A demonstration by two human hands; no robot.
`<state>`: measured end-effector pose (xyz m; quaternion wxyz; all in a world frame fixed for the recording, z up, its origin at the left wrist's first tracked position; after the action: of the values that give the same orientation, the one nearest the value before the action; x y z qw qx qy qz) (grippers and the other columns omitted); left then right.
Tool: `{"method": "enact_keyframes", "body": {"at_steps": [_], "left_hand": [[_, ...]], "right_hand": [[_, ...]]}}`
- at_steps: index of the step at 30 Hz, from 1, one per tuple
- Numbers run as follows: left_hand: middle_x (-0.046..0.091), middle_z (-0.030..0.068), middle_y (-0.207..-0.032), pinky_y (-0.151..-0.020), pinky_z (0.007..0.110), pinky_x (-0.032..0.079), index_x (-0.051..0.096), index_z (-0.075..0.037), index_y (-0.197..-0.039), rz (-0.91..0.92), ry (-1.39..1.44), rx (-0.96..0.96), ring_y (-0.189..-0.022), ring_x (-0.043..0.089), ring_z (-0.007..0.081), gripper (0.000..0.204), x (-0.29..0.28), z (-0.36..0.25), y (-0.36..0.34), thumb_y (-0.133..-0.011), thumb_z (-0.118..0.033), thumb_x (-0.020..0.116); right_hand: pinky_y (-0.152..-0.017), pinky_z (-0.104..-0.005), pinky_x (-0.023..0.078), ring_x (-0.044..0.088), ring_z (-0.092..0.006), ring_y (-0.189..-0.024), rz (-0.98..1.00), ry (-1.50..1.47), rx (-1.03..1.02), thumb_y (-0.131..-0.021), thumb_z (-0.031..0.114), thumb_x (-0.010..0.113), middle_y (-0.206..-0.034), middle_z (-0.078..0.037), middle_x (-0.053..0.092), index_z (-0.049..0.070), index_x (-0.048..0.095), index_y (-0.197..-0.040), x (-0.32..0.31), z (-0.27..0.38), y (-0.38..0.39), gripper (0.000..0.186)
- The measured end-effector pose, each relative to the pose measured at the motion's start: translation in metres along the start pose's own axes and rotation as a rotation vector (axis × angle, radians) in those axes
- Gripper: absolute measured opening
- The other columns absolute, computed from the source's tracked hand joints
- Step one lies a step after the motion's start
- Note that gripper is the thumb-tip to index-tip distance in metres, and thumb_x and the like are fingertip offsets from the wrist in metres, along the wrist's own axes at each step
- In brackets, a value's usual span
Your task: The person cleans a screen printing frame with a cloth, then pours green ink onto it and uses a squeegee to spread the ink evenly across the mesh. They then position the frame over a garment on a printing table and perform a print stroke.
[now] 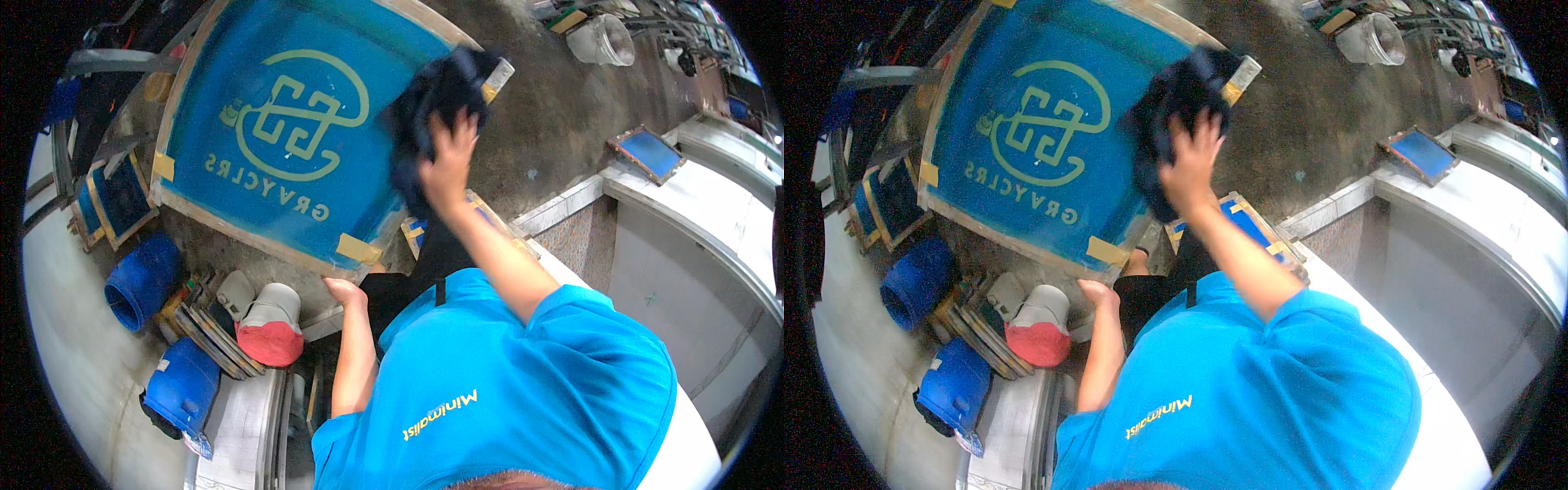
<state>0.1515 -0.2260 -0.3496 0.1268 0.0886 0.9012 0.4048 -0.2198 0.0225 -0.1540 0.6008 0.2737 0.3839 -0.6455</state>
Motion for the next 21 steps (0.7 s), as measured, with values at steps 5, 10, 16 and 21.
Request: {"method": "enact_keyframes", "body": {"at_steps": [5, 10, 16, 21], "left_hand": [[0.045, 0.0091, -0.158, -0.119, 0.040, 0.031, 0.043, -0.002, -0.153, 0.016, 0.027, -0.014, -0.142, 0.043, 0.0255, 0.066, -0.001, -0.002, -0.002, -0.109, -0.050, 0.037], [0.045, 0.0106, -0.157, -0.118, 0.043, 0.034, 0.042, -0.001, -0.153, 0.034, -0.066, -0.022, -0.140, 0.045, 0.0282, 0.067, -0.001, 0.001, 0.002, -0.109, -0.051, 0.035], [0.051, 0.0096, -0.151, -0.113, 0.046, 0.040, 0.048, -0.006, -0.148, 0.182, 0.175, -0.165, -0.138, 0.049, 0.0306, 0.060, 0.017, -0.002, 0.022, -0.107, -0.050, 0.038], [0.045, 0.0105, -0.158, -0.120, 0.047, 0.032, 0.044, -0.012, -0.154, 0.270, 0.453, -0.409, -0.146, 0.041, 0.0290, 0.067, 0.031, -0.003, 0.043, -0.105, -0.055, 0.029]], "right_hand": [[-0.119, -0.0729, 0.014, 0.027, -0.0476, -0.152, 0.070, 0.133, -0.180, -0.066, 0.042, 0.084, -0.160, -0.027, 0.035, 0.020, 0.059, -0.144, -0.005, -0.001, -0.010, 0.085], [-0.119, -0.0709, 0.018, 0.034, -0.0401, -0.151, -0.240, 0.263, -0.079, -0.084, 0.044, 0.074, -0.161, -0.019, 0.042, 0.022, 0.057, -0.146, -0.028, -0.074, -0.119, 0.068], [-0.121, -0.0698, 0.014, 0.034, -0.0411, -0.150, 0.030, 0.232, -0.169, -0.079, 0.028, 0.072, -0.157, -0.023, 0.044, 0.007, 0.059, -0.142, 0.037, 0.026, 0.028, 0.067], [-0.125, -0.0581, 0.021, 0.039, -0.0270, -0.149, 0.756, -0.075, -0.768, -0.068, 0.029, 0.077, -0.159, -0.009, 0.045, 0.019, 0.059, -0.143, 0.109, 0.181, 0.182, 0.078]]}}
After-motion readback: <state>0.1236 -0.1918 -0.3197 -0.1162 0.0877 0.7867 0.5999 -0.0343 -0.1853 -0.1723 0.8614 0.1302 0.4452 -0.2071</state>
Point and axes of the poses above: each hand's wrist, its own y-axis away from the middle knuckle, its own x-axis out of the palm, z = x × y, the point moved 9 cm from there along -y, towards the middle knuckle
